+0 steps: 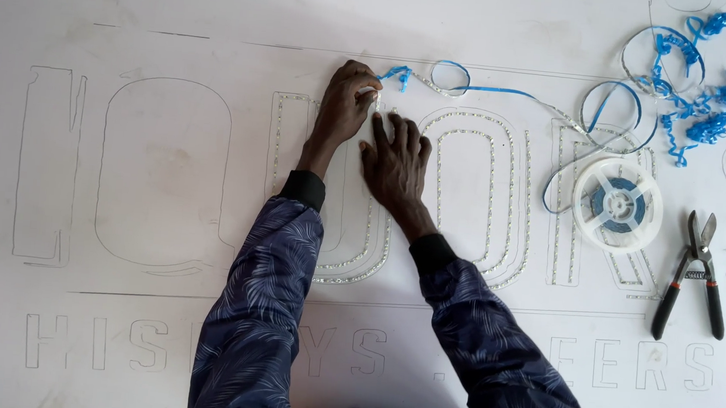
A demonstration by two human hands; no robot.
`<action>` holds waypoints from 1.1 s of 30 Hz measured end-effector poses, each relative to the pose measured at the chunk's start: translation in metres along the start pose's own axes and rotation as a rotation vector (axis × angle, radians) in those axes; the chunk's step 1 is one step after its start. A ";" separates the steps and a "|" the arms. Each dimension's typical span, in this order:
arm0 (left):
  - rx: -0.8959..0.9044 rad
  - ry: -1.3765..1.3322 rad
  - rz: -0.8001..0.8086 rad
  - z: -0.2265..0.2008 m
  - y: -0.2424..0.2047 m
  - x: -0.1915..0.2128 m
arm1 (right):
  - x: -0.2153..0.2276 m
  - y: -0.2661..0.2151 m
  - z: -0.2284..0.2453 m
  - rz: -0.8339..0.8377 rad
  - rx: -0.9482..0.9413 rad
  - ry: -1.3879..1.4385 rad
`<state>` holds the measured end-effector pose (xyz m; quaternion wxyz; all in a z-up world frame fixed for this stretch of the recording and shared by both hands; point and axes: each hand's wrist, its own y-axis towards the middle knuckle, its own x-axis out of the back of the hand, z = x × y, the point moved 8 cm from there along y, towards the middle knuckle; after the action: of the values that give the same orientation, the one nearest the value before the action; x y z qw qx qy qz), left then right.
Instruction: The person places a flexible LED strip along the outline of letters drawn on a white board. They use wire cutters to trim the strip and then continue positioning the lights along the traced design.
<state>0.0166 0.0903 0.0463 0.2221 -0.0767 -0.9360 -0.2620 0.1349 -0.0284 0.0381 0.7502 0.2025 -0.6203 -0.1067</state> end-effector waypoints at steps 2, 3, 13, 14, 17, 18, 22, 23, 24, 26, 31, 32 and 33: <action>0.001 0.029 0.030 0.004 -0.003 -0.004 | 0.000 0.005 -0.006 0.009 -0.010 0.027; -0.001 0.058 0.051 0.007 0.000 -0.006 | 0.000 0.012 -0.010 0.012 -0.012 0.053; -0.004 0.200 0.091 -0.002 0.004 -0.007 | 0.005 0.015 -0.008 0.064 -0.049 0.038; -0.045 0.284 0.111 -0.011 0.003 0.000 | 0.006 0.014 -0.008 0.073 -0.055 0.048; -0.084 0.303 0.127 -0.011 0.000 0.006 | -0.003 0.023 -0.019 0.063 -0.093 0.085; -0.060 0.240 0.116 -0.004 -0.004 0.009 | -0.009 0.026 -0.022 0.059 -0.108 0.118; -0.027 0.221 0.105 -0.002 -0.007 0.014 | -0.026 0.040 -0.031 0.061 -0.136 0.120; -0.014 0.202 0.107 -0.002 -0.008 0.014 | -0.024 0.041 -0.032 0.062 -0.156 0.140; -0.002 0.183 0.109 -0.002 -0.010 0.014 | -0.023 0.041 -0.034 0.064 -0.176 0.160; -0.007 0.169 0.111 0.002 -0.008 0.014 | -0.027 0.044 -0.036 0.067 -0.156 0.161; -0.026 0.142 0.081 -0.002 -0.010 0.015 | -0.024 0.050 -0.033 0.033 -0.097 0.221; -0.019 0.136 0.070 0.001 -0.010 0.016 | -0.026 0.050 -0.034 0.031 -0.111 0.245; -0.012 0.125 0.057 0.003 -0.010 0.014 | -0.026 0.050 -0.038 0.030 -0.124 0.265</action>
<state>0.0003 0.0842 0.0459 0.2870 -0.0881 -0.9161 -0.2657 0.1621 0.0335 0.0308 0.8381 0.1589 -0.5109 -0.1061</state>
